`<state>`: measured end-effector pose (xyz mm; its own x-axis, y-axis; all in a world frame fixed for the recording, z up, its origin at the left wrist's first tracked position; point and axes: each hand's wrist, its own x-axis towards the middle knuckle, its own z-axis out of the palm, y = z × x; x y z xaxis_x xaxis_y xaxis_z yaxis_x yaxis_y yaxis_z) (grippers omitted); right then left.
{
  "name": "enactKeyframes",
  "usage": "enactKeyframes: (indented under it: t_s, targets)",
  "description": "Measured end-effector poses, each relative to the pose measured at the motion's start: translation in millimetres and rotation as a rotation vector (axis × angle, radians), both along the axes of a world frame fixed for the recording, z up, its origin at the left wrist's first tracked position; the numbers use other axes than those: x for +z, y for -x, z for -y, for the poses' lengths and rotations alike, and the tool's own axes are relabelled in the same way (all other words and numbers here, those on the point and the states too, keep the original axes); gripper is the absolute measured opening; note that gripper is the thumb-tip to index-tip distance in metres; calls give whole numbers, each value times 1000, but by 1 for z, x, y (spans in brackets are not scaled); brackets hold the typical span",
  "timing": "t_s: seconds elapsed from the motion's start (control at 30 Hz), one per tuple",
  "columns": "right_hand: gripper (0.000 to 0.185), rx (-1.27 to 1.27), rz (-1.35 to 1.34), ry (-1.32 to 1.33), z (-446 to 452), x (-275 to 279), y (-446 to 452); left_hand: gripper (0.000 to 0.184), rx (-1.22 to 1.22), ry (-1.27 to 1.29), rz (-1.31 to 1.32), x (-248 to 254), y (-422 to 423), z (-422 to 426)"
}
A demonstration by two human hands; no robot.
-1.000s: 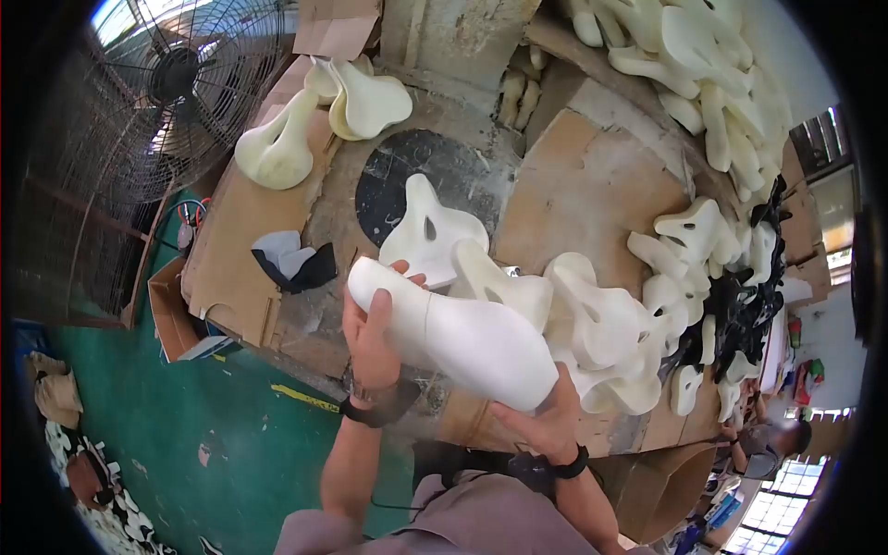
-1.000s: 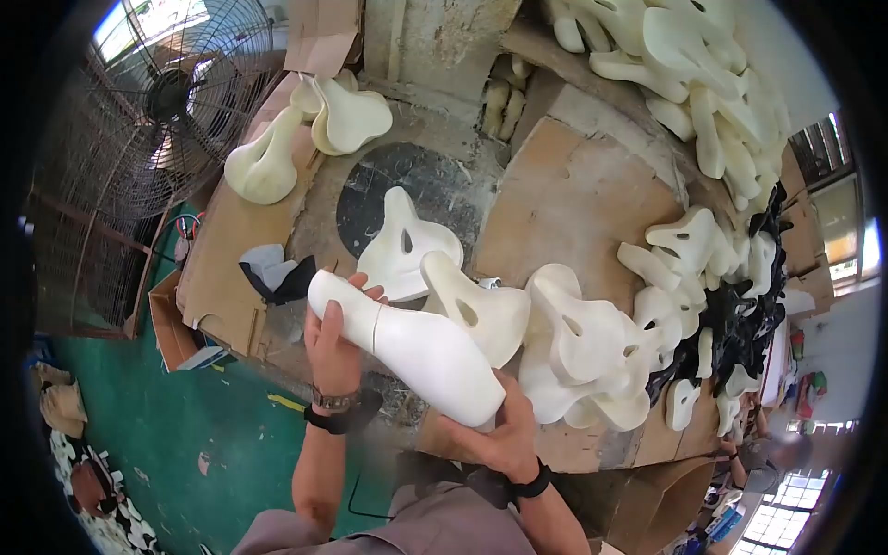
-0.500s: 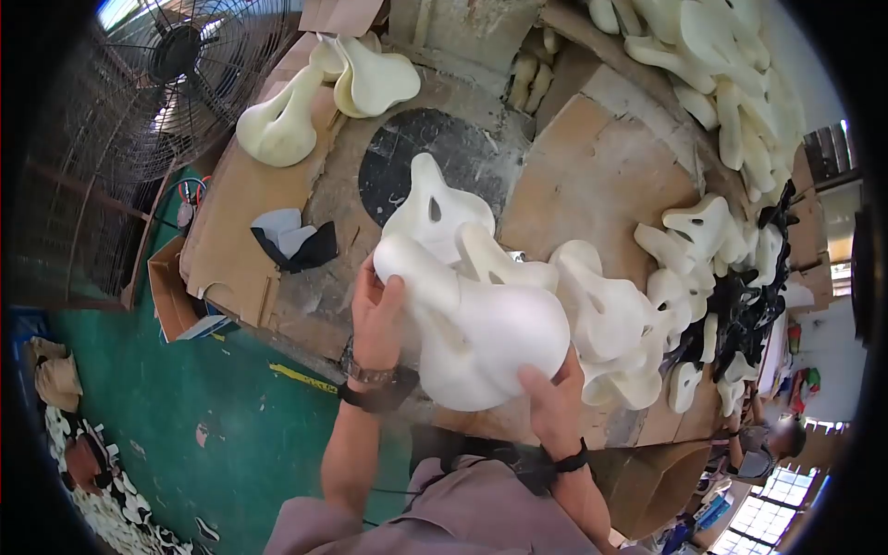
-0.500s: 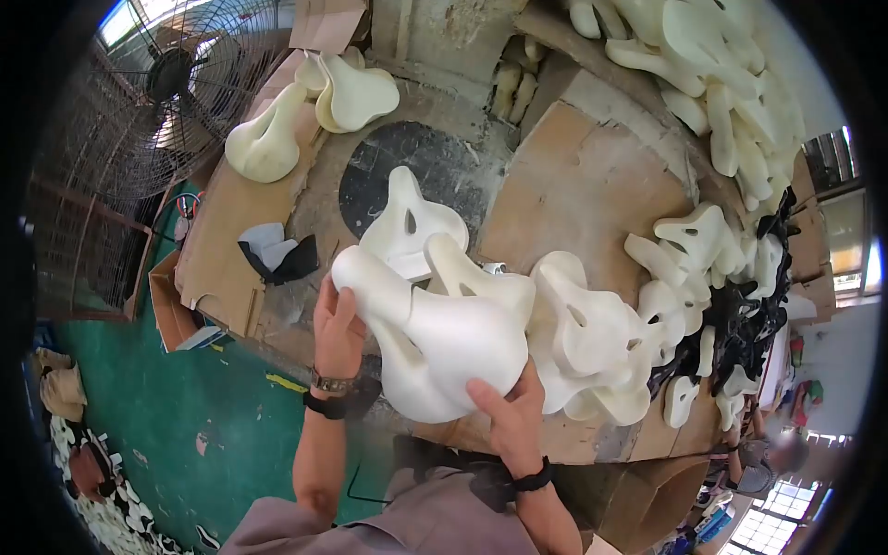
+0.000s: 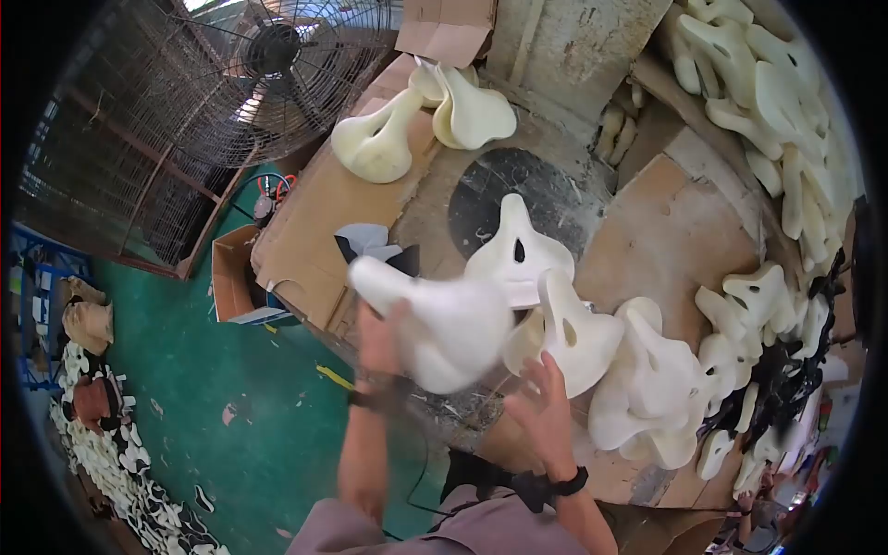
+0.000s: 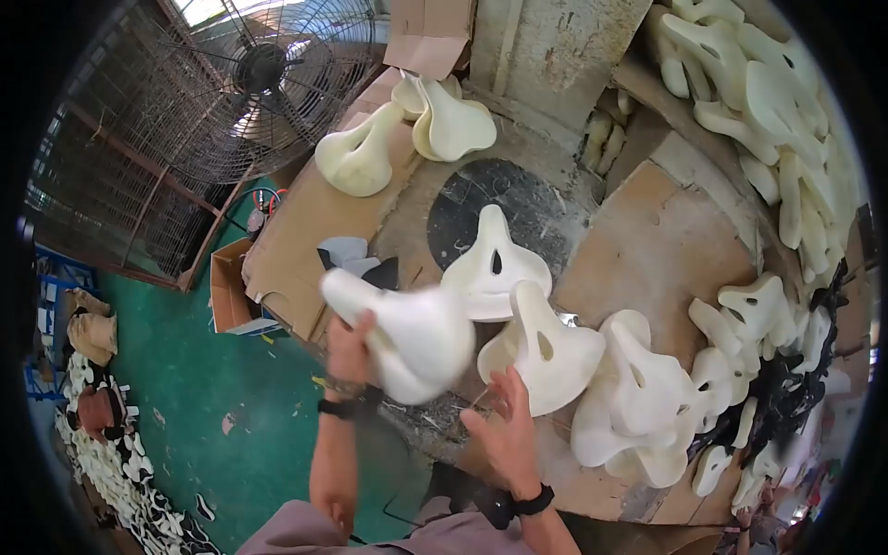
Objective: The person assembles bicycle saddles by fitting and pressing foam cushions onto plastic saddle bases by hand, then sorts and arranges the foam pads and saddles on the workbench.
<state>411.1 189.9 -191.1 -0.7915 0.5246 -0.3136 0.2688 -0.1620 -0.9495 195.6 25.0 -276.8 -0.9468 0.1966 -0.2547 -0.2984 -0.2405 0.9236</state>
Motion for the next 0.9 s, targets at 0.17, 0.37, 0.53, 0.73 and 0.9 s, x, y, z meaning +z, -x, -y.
enactKeyframes:
  t_s: [0.17, 0.37, 0.53, 0.73, 0.9]
  targets:
    - [75, 16, 97, 76, 2, -22, -42, 43, 242, 8, -114, -47, 155, 87]
    - [65, -9, 193, 66, -10, -25, -65, 72, 609, 1607, 188, -113, 248, 112]
    - [50, 68, 236, -94, -8, -14, -54, 73, 512, 1465, -917, -79, 247, 42]
    - [42, 369, 275, -289, 3, 3, -41, 90, -19, 1344, -852, -72, 277, -81]
    - [45, 420, 344, -335, -7, -2, -53, 92, 91, 1492, -816, -85, 292, -112]
